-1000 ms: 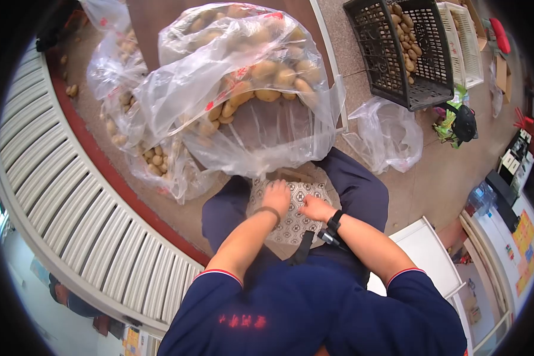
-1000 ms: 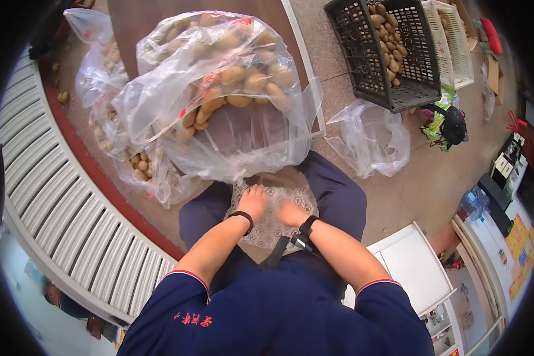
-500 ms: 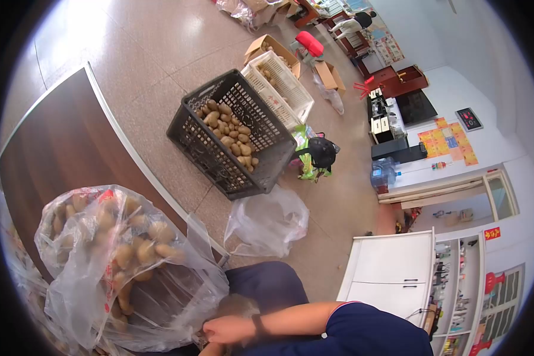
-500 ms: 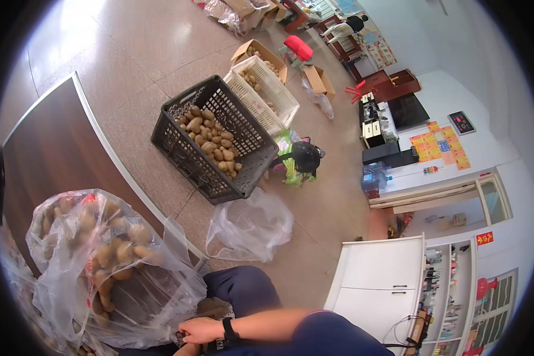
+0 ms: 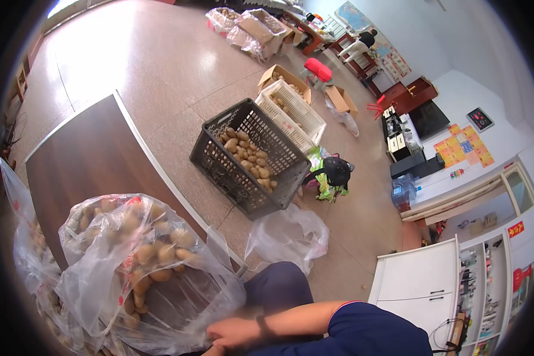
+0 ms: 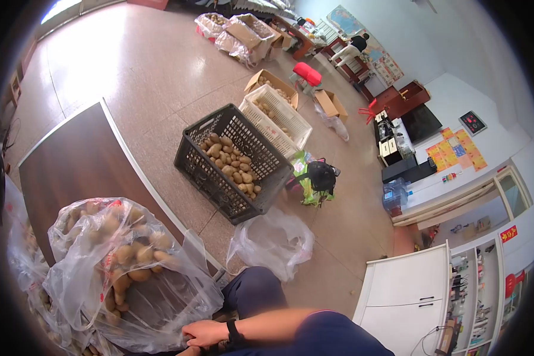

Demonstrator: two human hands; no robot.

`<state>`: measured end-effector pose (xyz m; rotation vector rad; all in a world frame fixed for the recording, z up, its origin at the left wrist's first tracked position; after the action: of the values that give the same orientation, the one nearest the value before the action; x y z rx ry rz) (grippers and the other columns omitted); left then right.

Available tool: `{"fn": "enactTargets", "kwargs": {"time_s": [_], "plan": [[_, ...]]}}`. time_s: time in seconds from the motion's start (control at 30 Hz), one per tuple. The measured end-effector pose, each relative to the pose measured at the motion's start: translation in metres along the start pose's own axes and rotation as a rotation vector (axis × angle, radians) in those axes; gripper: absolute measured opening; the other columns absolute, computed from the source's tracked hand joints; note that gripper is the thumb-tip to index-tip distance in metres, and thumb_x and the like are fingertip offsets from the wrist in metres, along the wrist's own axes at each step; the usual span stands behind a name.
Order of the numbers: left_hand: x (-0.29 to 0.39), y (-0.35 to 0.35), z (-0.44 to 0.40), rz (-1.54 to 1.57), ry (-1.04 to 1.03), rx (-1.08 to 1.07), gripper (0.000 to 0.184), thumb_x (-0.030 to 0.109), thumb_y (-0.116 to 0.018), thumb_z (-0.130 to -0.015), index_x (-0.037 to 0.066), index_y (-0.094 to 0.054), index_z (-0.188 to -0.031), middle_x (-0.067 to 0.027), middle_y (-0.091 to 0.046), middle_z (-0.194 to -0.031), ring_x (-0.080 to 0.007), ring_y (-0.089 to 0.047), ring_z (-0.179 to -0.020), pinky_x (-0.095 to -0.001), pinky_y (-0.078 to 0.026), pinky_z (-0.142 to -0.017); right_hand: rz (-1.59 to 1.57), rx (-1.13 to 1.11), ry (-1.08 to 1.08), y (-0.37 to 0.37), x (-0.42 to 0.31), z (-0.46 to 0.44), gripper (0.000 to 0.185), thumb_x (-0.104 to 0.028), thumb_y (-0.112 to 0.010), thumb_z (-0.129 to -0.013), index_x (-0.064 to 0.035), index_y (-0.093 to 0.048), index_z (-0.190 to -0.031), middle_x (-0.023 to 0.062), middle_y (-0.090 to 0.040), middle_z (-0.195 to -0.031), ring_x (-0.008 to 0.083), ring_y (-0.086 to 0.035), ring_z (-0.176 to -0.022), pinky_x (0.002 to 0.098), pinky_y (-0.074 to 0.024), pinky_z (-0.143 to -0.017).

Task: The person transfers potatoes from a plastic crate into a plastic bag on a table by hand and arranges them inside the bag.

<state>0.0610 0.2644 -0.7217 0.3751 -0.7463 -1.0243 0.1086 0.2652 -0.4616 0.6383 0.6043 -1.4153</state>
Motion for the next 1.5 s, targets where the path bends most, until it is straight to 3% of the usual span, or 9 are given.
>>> {"fn": "enactTargets", "kwargs": {"time_s": [0.1,0.17,0.4,0.6,0.67,0.93,1.3,1.4,1.5], "plan": [[-0.002,0.002,-0.006,-0.011,0.007,0.027,0.034,0.025,-0.048,-0.092,0.006,-0.061,-0.116,-0.0121,-0.062,-0.120,-0.0274,-0.055,-0.113,-0.0387,-0.042,-0.096,0.041,0.077,0.092,0.003,0.001,-0.001,0.034,-0.028,-0.059,-0.089,-0.0004,-0.053,-0.108,0.0151,-0.064,-0.094,0.0291,-0.065,-0.077,0.0409,-0.0483,-0.070],[-0.004,0.005,-0.009,-0.009,0.010,0.049,0.033,0.025,-0.048,-0.092,0.006,-0.061,-0.116,-0.0121,-0.062,-0.119,-0.0273,-0.055,-0.112,-0.0385,-0.042,-0.096,0.107,0.105,0.167,0.003,-0.008,0.005,0.035,-0.030,-0.058,-0.090,-0.0027,-0.053,-0.112,0.0156,-0.061,-0.097,0.0336,-0.059,-0.093,0.0410,-0.0463,-0.079],[-0.005,0.028,-0.013,-0.023,0.023,0.149,0.032,0.025,-0.047,-0.093,0.006,-0.062,-0.114,-0.0118,-0.063,-0.116,-0.0272,-0.056,-0.108,-0.0379,-0.043,-0.094,0.182,0.165,0.323,0.006,-0.027,0.033,0.038,-0.027,-0.059,-0.087,0.0004,-0.053,-0.113,0.0168,-0.064,-0.098,0.0346,-0.061,-0.093,0.0416,-0.0477,-0.078],[0.030,0.046,-0.013,-0.016,-0.070,0.187,0.031,0.025,-0.045,-0.094,0.007,-0.063,-0.112,-0.0116,-0.064,-0.114,-0.0271,-0.058,-0.105,-0.0374,-0.044,-0.092,0.179,0.421,0.377,0.055,-0.043,0.133,0.039,-0.028,-0.057,-0.091,-0.0019,-0.051,-0.120,0.0144,-0.061,-0.106,0.0331,-0.059,-0.099,0.0404,-0.0464,-0.085],[0.052,0.045,-0.013,0.013,-0.137,0.178,0.031,0.025,-0.045,-0.094,0.007,-0.063,-0.112,-0.0116,-0.064,-0.113,-0.0270,-0.058,-0.104,-0.0372,-0.044,-0.092,0.136,0.594,0.484,0.076,-0.032,0.162,0.035,-0.025,-0.061,-0.088,-0.0016,-0.052,-0.112,0.0120,-0.062,-0.099,0.0296,-0.061,-0.089,0.0378,-0.0474,-0.078],[0.133,0.021,0.009,0.195,-0.443,-0.058,0.031,0.025,-0.044,-0.095,0.007,-0.064,-0.110,-0.0113,-0.065,-0.111,-0.0268,-0.059,-0.101,-0.0365,-0.045,-0.090,-0.014,0.848,0.426,0.122,0.024,0.247,0.038,-0.021,-0.059,-0.088,-0.0013,-0.054,-0.120,0.0111,-0.065,-0.105,0.0245,-0.062,-0.099,0.0343,-0.0480,-0.085],[0.079,-0.060,-0.005,0.326,-0.661,-0.526,0.031,0.024,-0.042,-0.096,0.007,-0.065,-0.107,-0.0109,-0.067,-0.106,-0.0266,-0.061,-0.095,-0.0356,-0.047,-0.086,0.064,0.897,0.515,0.126,0.045,0.260,0.041,-0.028,-0.060,-0.086,-0.0026,-0.057,-0.118,0.0081,-0.067,-0.102,0.0254,-0.064,-0.094,0.0347,-0.0487,-0.082],[0.118,0.008,0.041,0.209,-0.616,-0.083,0.023,0.014,-0.055,-0.088,0.004,-0.066,-0.106,-0.0119,-0.069,-0.098,-0.0258,-0.064,-0.085,-0.0366,-0.050,-0.078,0.073,0.896,0.492,0.124,0.047,0.259,0.041,-0.028,-0.061,-0.085,-0.0032,-0.057,-0.118,0.0078,-0.067,-0.101,0.0248,-0.064,-0.092,0.0350,-0.0489,-0.081],[0.149,0.067,0.062,0.483,-0.694,0.023,0.023,0.002,-0.063,-0.079,0.000,-0.066,-0.102,-0.0140,-0.068,-0.088,-0.0248,-0.063,-0.070,-0.0361,-0.050,-0.061,0.118,0.920,0.544,0.123,0.042,0.262,0.040,-0.029,-0.061,-0.085,-0.0037,-0.057,-0.117,0.0079,-0.067,-0.100,0.0241,-0.065,-0.089,0.0347,-0.0492,-0.079]]}}
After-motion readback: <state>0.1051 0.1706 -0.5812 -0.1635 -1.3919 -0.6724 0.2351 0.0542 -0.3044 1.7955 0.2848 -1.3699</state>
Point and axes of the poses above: each hand's wrist, its own z-axis away from the middle knuckle, its own y-axis out of the back of the hand, x = y × z, the point moved 8 cm from there along -z, towards the middle knuckle
